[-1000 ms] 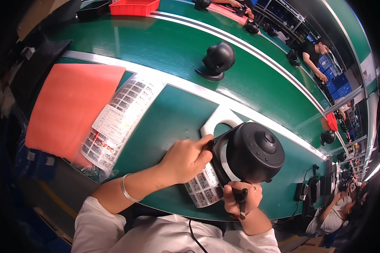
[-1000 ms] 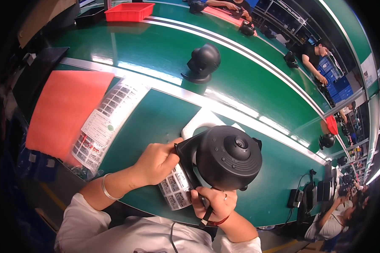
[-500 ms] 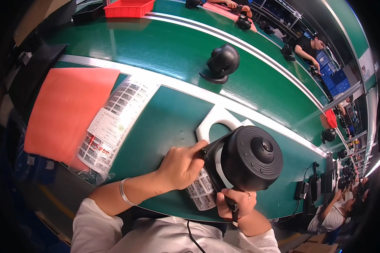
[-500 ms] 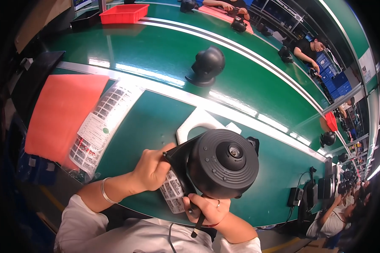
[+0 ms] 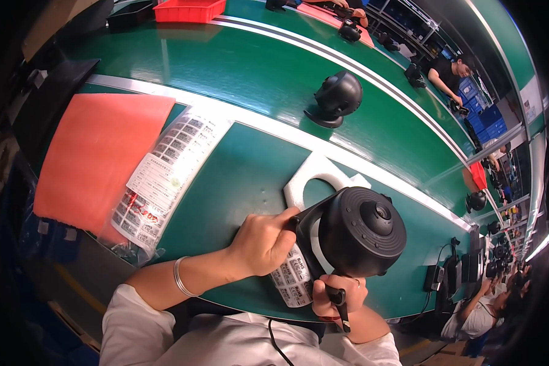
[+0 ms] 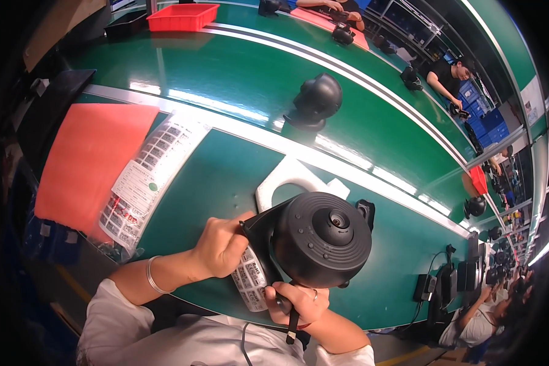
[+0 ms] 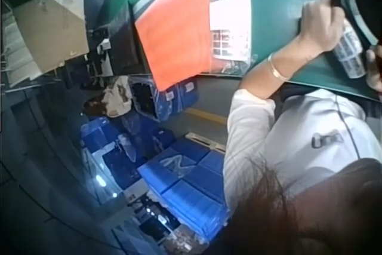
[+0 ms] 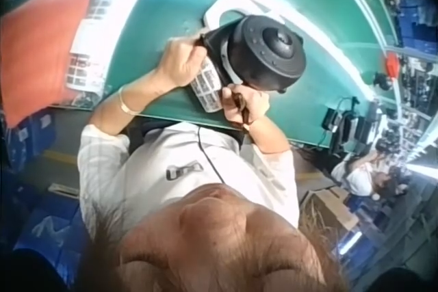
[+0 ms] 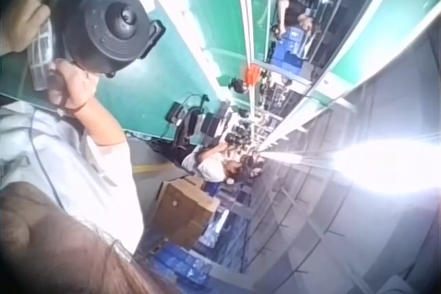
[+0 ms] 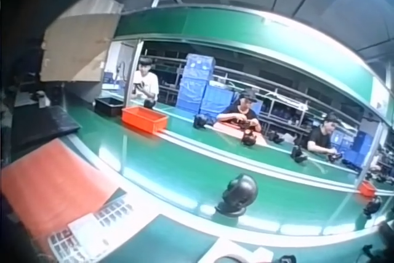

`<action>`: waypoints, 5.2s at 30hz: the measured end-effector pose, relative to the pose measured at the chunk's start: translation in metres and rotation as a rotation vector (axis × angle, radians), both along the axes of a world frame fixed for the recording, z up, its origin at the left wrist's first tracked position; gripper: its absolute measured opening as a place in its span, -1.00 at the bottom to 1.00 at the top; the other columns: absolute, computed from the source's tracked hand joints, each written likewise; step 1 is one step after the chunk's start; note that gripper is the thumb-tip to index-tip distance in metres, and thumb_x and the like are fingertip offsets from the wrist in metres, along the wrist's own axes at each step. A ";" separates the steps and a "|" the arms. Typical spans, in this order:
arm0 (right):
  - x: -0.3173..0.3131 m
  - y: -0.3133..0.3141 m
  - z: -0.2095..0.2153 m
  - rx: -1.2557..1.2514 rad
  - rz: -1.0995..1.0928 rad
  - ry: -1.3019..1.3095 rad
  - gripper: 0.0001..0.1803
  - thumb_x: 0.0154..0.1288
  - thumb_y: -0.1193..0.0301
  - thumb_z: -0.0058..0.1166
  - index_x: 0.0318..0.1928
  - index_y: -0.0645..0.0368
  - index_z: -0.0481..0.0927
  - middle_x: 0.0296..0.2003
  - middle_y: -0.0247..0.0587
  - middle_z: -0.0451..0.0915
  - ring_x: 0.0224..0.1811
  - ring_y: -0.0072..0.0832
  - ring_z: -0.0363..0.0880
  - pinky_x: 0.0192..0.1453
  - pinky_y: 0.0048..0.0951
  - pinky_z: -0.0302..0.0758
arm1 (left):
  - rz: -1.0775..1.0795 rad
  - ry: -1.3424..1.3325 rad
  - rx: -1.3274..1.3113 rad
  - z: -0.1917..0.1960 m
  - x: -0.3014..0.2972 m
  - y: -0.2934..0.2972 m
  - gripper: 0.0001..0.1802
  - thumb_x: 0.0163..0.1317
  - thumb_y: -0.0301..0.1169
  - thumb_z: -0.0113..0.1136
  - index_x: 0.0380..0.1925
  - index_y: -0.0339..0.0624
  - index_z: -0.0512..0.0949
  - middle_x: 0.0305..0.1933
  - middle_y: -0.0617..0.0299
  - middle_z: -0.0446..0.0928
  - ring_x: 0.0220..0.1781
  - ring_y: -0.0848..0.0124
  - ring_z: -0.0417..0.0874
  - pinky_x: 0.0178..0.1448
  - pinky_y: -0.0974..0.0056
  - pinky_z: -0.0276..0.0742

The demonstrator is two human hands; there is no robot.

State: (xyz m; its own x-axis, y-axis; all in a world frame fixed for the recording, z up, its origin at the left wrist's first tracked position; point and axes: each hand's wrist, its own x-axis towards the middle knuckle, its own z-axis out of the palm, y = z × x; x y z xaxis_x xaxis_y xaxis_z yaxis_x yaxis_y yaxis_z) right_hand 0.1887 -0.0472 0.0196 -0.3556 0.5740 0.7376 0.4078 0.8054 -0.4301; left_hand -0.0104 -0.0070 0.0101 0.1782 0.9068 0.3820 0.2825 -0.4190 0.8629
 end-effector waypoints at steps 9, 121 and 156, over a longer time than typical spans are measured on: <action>0.007 0.000 0.003 -0.006 -0.119 -0.017 -0.82 -0.02 0.55 0.26 -0.35 0.21 0.56 -0.69 -0.33 0.45 -0.65 -0.37 0.41 -0.37 -0.40 0.40 | -0.015 -0.034 -0.052 0.007 0.005 -0.004 -0.59 0.19 -0.42 -0.05 0.05 -0.32 0.42 -0.57 -0.17 0.51 -0.47 -0.17 0.57 -0.36 -0.08 0.46; 0.283 0.028 -0.026 -0.132 -1.016 -0.827 -0.52 0.17 -0.11 0.16 -0.26 0.07 0.65 -0.53 -0.13 0.64 -0.53 -0.19 0.64 -0.49 -0.25 0.56 | 0.068 0.346 0.202 0.009 0.016 0.004 -0.64 -0.01 -0.42 0.34 -0.12 -0.11 0.67 -0.48 0.09 0.65 -0.57 0.24 0.66 -0.47 0.30 0.54; 0.079 0.105 0.141 -0.207 -0.182 -0.747 -0.73 0.07 0.26 0.31 -0.37 0.15 0.54 -0.48 -0.16 0.54 -0.43 -0.12 0.57 -0.38 -0.16 0.45 | -0.178 0.136 -0.142 -0.006 0.028 -0.009 -0.67 0.07 -0.15 0.40 -0.34 -0.10 0.53 -0.51 0.24 0.59 -0.47 0.25 0.68 -0.34 0.28 0.58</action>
State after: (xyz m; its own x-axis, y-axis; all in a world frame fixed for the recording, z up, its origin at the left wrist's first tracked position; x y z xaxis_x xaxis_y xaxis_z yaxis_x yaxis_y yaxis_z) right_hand 0.2680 0.0576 0.1608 -0.6015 0.7701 0.2124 0.7650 0.6319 -0.1246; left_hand 0.0174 -0.0163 0.0045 0.3808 0.8994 0.2146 0.3325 -0.3498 0.8759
